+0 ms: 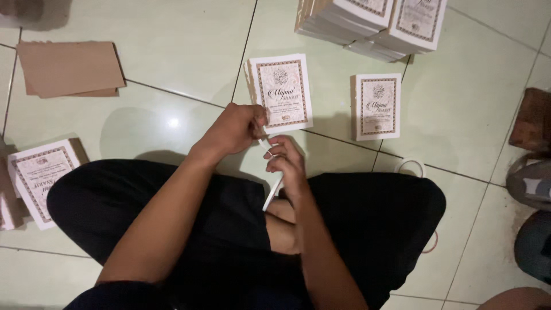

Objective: The person sits on the floor and uses clear adhesive tape to seal the spines of small books. They repeatedly pick up books, apply tape to the spine, and place the finished books into a stack.

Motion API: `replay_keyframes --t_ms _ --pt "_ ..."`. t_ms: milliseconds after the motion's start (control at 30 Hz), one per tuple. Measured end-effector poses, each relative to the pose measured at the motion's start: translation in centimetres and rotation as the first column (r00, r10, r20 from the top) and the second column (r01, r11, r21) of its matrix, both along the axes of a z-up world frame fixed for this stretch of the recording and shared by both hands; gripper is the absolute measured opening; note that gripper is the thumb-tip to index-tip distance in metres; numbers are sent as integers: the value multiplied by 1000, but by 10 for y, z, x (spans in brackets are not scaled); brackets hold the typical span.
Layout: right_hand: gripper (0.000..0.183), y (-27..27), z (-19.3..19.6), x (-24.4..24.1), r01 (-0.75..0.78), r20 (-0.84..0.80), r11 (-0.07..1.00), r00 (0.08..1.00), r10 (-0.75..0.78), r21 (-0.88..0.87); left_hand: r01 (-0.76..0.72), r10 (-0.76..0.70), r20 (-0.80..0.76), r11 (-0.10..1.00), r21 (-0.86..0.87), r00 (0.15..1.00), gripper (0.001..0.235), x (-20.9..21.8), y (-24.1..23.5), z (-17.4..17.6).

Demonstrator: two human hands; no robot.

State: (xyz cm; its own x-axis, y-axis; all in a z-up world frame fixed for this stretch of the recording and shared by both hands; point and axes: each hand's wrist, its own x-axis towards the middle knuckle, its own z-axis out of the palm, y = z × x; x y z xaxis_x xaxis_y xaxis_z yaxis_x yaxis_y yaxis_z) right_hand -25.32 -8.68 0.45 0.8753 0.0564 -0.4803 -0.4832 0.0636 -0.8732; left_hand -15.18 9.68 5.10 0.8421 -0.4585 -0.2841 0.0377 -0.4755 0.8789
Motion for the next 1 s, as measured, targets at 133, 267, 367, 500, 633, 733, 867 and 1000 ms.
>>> replay_keyframes --t_ms 133,267,367,500,633,733,867,1000 --pt "84 -36 18 0 -291 20 954 957 290 71 3 -4 -49 1000 -16 999 21 -5 2 5" --pt "84 -47 45 2 -487 -5 869 872 489 90 -23 19 -69 998 -56 997 20 -3 7 2" --pt "76 -52 41 0 -514 -47 856 855 516 47 -34 28 -91 997 -66 995 18 -7 9 1" --pt "41 -49 24 -8 -389 -5 914 920 391 -114 -81 77 -42 990 -118 996 21 -12 6 16" --pt "27 -49 17 -8 -280 -93 909 960 264 -310 -146 146 -18 989 -24 989 26 -8 12 46" --pt "27 -46 26 -20 -198 53 850 965 255 -489 -191 195 -62 980 63 979 31 -3 18 55" --pt "19 -35 36 -28 -76 240 865 945 221 -497 -117 128 -63 981 152 990 36 14 24 51" --pt "17 -11 45 -38 60 206 882 978 43 -468 -106 134 -124 973 205 983 28 26 21 60"
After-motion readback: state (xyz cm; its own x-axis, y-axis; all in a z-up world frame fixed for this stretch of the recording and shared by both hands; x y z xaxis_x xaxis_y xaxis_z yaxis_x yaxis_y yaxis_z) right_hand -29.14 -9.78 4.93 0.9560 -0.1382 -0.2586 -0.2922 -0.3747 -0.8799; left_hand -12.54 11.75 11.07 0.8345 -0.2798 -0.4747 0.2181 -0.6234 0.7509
